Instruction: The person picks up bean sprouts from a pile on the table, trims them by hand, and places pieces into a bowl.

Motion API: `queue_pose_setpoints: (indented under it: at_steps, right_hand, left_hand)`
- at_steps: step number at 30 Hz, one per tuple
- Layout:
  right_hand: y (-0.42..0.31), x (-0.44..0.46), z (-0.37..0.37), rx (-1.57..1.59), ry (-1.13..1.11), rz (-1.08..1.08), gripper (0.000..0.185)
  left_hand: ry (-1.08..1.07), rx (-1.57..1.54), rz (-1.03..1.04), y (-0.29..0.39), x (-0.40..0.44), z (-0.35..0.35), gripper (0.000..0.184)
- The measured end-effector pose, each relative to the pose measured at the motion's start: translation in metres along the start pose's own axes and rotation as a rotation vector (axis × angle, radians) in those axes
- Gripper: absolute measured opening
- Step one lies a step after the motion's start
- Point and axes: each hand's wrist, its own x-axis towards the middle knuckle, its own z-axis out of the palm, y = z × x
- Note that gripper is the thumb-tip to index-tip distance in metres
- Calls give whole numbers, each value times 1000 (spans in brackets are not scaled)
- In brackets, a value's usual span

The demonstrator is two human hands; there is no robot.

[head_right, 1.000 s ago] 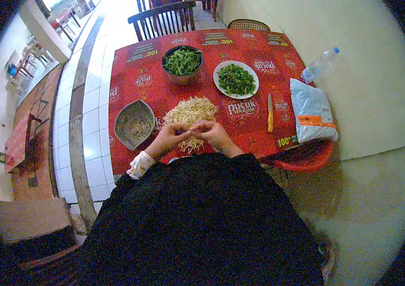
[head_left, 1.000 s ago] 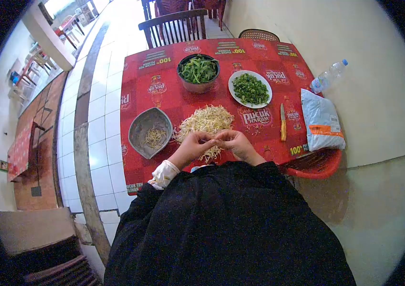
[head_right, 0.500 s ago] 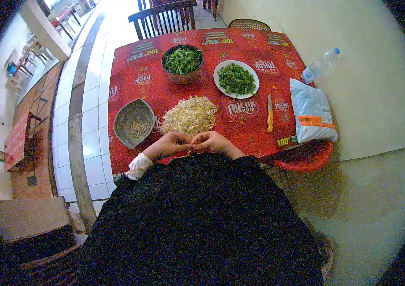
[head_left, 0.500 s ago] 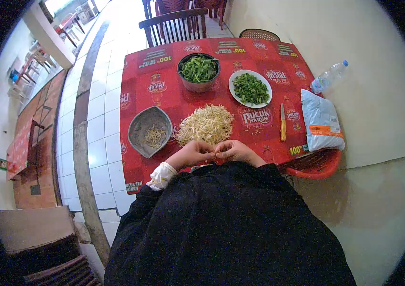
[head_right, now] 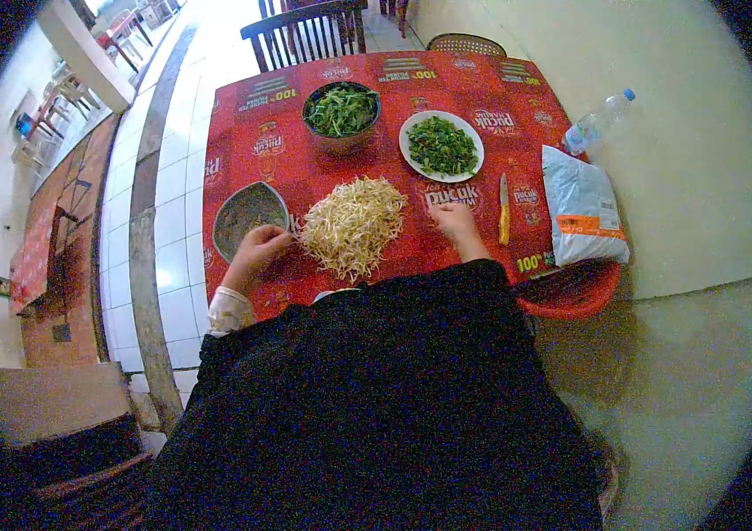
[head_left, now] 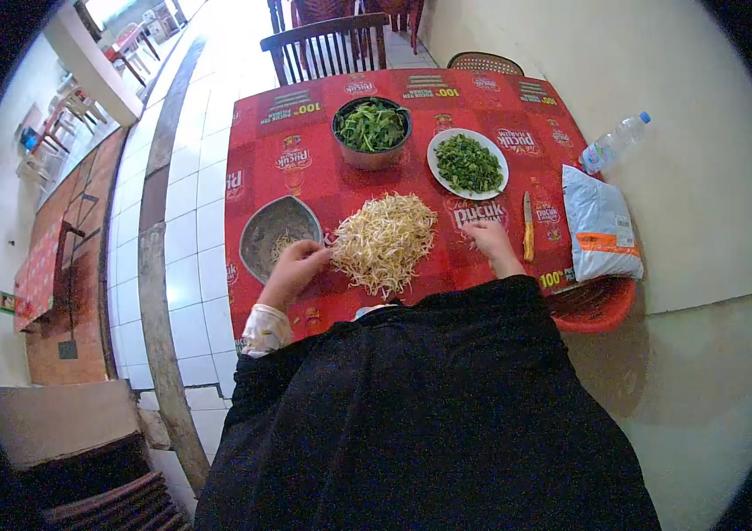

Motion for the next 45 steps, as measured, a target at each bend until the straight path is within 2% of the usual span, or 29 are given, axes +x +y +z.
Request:
queue_pose_setpoints:
  at_steps: [3,4,7,8,9,11,12,14,17,21,24,27,29,30,31,33,34,37,41,45]
  right_hand:
    - [-7,-1,-10,-451,304,-112,22]
    - [-26,-16,-5,-475,405,-132,19]
    - [-26,-13,12,-526,516,-232,15]
    - [-30,-14,22,-476,487,-442,17]
    - [-33,-15,36,-468,436,-501,16]
    - [-47,-27,62,-456,294,-788,15]
    - [-50,-33,76,-503,255,-855,14]
    - [-63,-48,93,-666,73,-851,14]
    - [-53,-46,112,-782,-31,-949,13]
    - [-52,-44,118,-911,-29,-889,11]
    - [-51,-41,115,-876,-24,-856,8]
    - [-68,-59,106,-703,35,-870,8]
    - [-75,-72,101,-613,36,-838,9]
    - [-78,-77,99,-569,39,-822,10]
    - [-81,-82,98,-556,58,-802,10]
    - [-84,-92,95,-532,99,-760,10]
    - [-87,-97,94,-494,113,-769,9]
    - [-99,-113,92,-408,142,-790,9]
    - [-110,-134,90,-390,167,-795,11]
    - [-118,-145,88,-405,171,-815,11]
  left_hand:
    - [259,-6,36,-2,-8,-29,23]
    - [307,-7,21,-4,-10,-37,22]
    - [439,-57,-7,-12,-13,-54,19]
    - [473,-106,-6,-22,-11,-57,19]
    - [506,-155,-6,-30,-8,-59,20]
    - [492,-145,-22,-40,-6,-61,25]
    - [484,-140,-28,-43,-4,-62,27]
    - [506,-117,-28,-43,-3,-58,33]
    - [509,-51,-23,-39,-4,-54,39]
    - [490,-64,41,-46,-2,-53,39]
    - [468,-47,61,-33,-11,-43,35]
    - [381,31,153,-42,-5,-20,31]
    - [254,170,175,-19,-15,14,30]
    - [212,129,181,-18,-15,31,30]
    - [168,89,189,-18,-14,46,30]
    - [123,227,271,-19,-8,65,30]
    - [104,215,257,-15,-8,72,32]
    - [69,403,382,10,-11,79,32]
    - [55,463,507,24,-10,91,29]
    - [20,398,476,33,-22,96,23]
